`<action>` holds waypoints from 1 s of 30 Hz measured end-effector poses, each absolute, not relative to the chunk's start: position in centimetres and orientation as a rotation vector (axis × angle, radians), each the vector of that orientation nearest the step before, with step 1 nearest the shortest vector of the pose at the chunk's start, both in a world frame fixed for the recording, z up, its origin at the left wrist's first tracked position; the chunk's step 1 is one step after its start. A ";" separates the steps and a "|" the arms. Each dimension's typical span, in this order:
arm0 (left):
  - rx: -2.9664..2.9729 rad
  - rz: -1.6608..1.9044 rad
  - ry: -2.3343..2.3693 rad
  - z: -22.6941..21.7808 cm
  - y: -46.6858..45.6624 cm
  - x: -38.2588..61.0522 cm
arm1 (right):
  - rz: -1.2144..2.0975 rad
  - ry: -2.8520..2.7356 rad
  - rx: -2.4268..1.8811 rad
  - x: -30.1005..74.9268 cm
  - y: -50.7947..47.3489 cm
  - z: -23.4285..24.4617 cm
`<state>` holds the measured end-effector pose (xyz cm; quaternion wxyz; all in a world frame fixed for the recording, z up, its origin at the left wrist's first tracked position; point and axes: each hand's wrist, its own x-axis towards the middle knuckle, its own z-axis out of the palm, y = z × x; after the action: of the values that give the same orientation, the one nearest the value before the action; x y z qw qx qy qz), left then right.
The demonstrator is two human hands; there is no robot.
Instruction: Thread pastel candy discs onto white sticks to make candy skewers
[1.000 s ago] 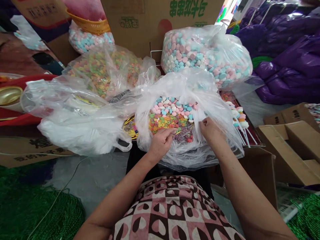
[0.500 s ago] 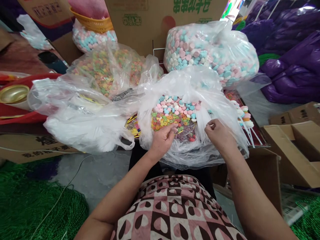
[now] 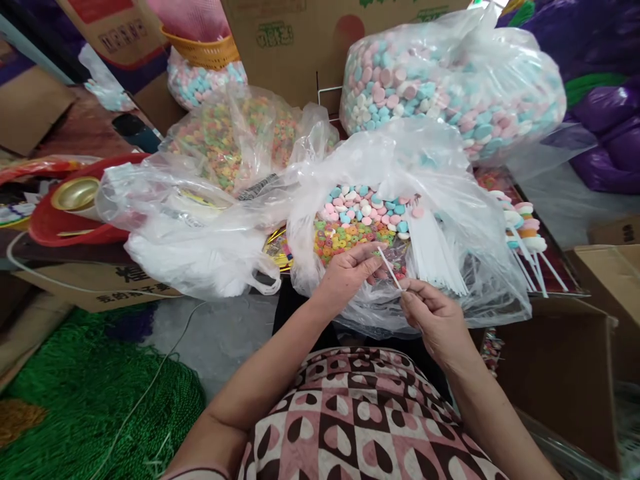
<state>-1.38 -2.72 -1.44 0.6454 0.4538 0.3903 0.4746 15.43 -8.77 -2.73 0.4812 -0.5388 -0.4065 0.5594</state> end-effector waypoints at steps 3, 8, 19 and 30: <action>0.980 1.089 0.869 -1.1 -2.9 -1.2 | 1.396 -0.953 -1.284 15.4 -8.8 -3.1; 0.906 1.092 0.873 -0.9 -2.8 -0.9 | 1.457 -0.885 -1.245 15.2 -9.0 -2.5; 0.640 1.040 0.838 -0.8 -3.2 -0.9 | 1.247 -0.802 -0.950 16.0 -8.6 0.0; 2.138 0.725 1.685 0.1 4.2 -1.8 | 0.895 -0.874 -1.001 16.1 -8.8 0.6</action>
<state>-1.79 4.16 0.08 0.1617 0.7490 0.5902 0.2540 16.09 -8.80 0.60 0.6958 -0.4488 -0.3919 0.4012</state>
